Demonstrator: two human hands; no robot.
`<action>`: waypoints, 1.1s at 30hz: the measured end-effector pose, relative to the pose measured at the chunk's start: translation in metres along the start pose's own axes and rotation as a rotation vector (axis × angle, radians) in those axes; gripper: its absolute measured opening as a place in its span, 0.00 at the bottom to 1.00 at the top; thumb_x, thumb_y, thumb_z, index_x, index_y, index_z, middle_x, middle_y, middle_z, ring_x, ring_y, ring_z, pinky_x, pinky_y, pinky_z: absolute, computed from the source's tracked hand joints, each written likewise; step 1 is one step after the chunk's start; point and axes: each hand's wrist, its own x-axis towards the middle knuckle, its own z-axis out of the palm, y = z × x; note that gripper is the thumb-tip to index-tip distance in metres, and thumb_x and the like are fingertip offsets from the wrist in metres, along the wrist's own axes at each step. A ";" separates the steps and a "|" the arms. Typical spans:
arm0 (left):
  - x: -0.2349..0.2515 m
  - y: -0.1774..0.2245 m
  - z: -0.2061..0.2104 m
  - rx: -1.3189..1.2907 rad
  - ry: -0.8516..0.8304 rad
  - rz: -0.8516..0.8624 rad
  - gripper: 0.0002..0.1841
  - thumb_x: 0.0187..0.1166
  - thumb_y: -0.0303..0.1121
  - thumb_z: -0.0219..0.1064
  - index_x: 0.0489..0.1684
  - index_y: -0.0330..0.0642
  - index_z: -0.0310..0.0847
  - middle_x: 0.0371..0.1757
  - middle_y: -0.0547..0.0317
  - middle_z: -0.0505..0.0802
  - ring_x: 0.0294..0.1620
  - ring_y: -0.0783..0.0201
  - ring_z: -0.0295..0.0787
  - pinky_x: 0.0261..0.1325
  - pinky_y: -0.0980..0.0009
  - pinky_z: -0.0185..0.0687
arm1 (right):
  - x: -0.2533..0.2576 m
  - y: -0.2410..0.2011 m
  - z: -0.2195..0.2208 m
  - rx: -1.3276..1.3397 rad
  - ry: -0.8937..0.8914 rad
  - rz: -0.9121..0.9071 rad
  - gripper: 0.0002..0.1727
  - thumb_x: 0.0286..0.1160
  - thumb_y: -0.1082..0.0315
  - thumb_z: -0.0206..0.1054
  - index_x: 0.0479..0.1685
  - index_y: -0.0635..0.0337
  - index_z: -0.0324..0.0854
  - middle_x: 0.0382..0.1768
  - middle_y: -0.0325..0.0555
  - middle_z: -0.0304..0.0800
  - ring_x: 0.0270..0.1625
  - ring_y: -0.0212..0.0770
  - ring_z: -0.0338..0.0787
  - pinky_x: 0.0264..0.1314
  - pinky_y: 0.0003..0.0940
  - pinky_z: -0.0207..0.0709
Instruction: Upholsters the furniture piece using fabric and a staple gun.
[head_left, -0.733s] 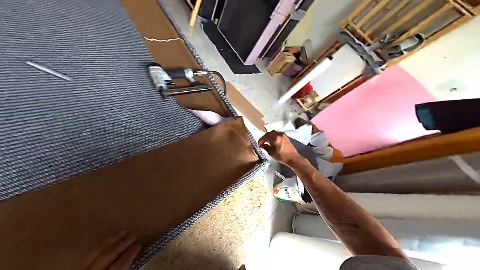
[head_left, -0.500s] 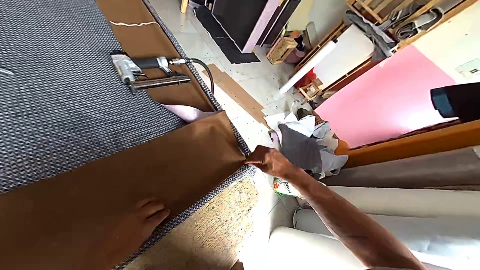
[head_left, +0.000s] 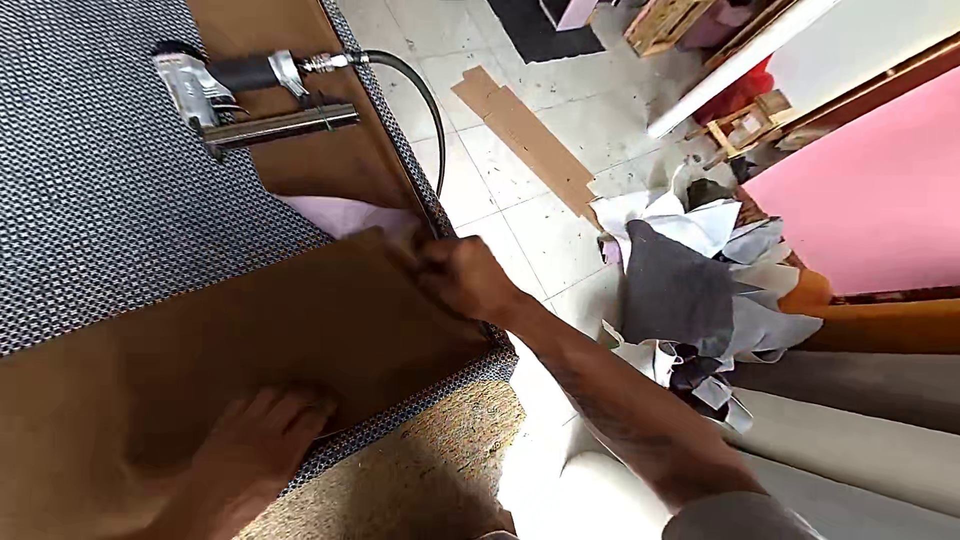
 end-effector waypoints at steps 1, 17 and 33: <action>0.017 0.012 0.005 -0.036 0.009 0.052 0.16 0.85 0.32 0.54 0.61 0.55 0.87 0.53 0.55 0.93 0.51 0.48 0.89 0.47 0.50 0.83 | 0.005 0.015 0.019 0.160 0.090 -0.135 0.07 0.72 0.70 0.70 0.35 0.64 0.92 0.34 0.51 0.94 0.39 0.46 0.93 0.45 0.48 0.87; 0.103 -0.012 -0.020 -0.719 -0.271 -0.316 0.10 0.72 0.37 0.70 0.41 0.65 0.97 0.31 0.82 0.86 0.25 0.84 0.78 0.22 0.83 0.73 | -0.106 0.059 0.007 -0.121 -0.195 -0.378 0.12 0.80 0.71 0.62 0.51 0.51 0.92 0.38 0.37 0.93 0.43 0.42 0.89 0.37 0.35 0.81; 0.163 0.030 0.060 -0.366 -0.174 0.444 0.16 0.85 0.34 0.57 0.61 0.60 0.90 0.50 0.64 0.87 0.51 0.56 0.80 0.46 0.60 0.72 | -0.091 0.049 0.001 -0.226 -0.383 -0.533 0.10 0.80 0.71 0.59 0.40 0.59 0.87 0.34 0.43 0.82 0.43 0.45 0.84 0.38 0.34 0.79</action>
